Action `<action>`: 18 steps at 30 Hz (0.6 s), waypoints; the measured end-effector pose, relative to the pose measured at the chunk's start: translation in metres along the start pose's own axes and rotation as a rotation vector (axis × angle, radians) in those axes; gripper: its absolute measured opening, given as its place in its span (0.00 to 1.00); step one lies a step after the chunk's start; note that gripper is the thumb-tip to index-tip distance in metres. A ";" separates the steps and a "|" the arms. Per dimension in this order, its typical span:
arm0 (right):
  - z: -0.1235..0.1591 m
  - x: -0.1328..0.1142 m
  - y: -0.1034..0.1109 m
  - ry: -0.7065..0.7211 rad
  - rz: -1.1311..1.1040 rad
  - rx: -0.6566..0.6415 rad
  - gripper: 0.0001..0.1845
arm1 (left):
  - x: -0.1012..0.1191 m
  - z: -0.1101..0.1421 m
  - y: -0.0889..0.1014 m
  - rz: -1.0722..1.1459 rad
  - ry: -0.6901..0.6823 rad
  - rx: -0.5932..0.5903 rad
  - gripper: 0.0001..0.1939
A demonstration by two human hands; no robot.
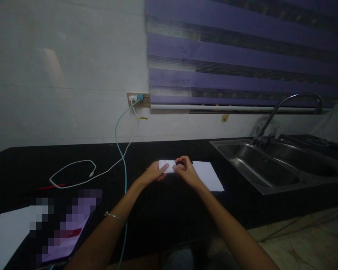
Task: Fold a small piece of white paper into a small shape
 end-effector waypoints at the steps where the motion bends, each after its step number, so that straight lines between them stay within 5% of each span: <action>1: -0.001 0.005 0.001 -0.040 -0.060 0.004 0.22 | -0.003 0.000 0.001 -0.013 0.014 0.008 0.24; 4: -0.002 0.019 0.002 -0.176 -0.169 -0.002 0.20 | -0.008 -0.001 0.003 -0.028 0.033 0.007 0.26; 9: 0.007 0.031 -0.019 -0.371 -0.171 -0.223 0.18 | -0.004 0.000 0.004 -0.025 -0.020 0.000 0.24; 18: 0.002 0.022 -0.011 -0.276 -0.145 -0.186 0.19 | 0.008 0.005 -0.011 0.163 0.007 -0.114 0.22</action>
Point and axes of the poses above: each hand's wrist, its own z-axis away from the middle knuckle, its own y-axis out of the back of the hand, x = y × z, the point moved 10 cm from there along -z, towards the middle knuckle, and after that the axes turned 1 degree about -y, right-handed, at the moved point
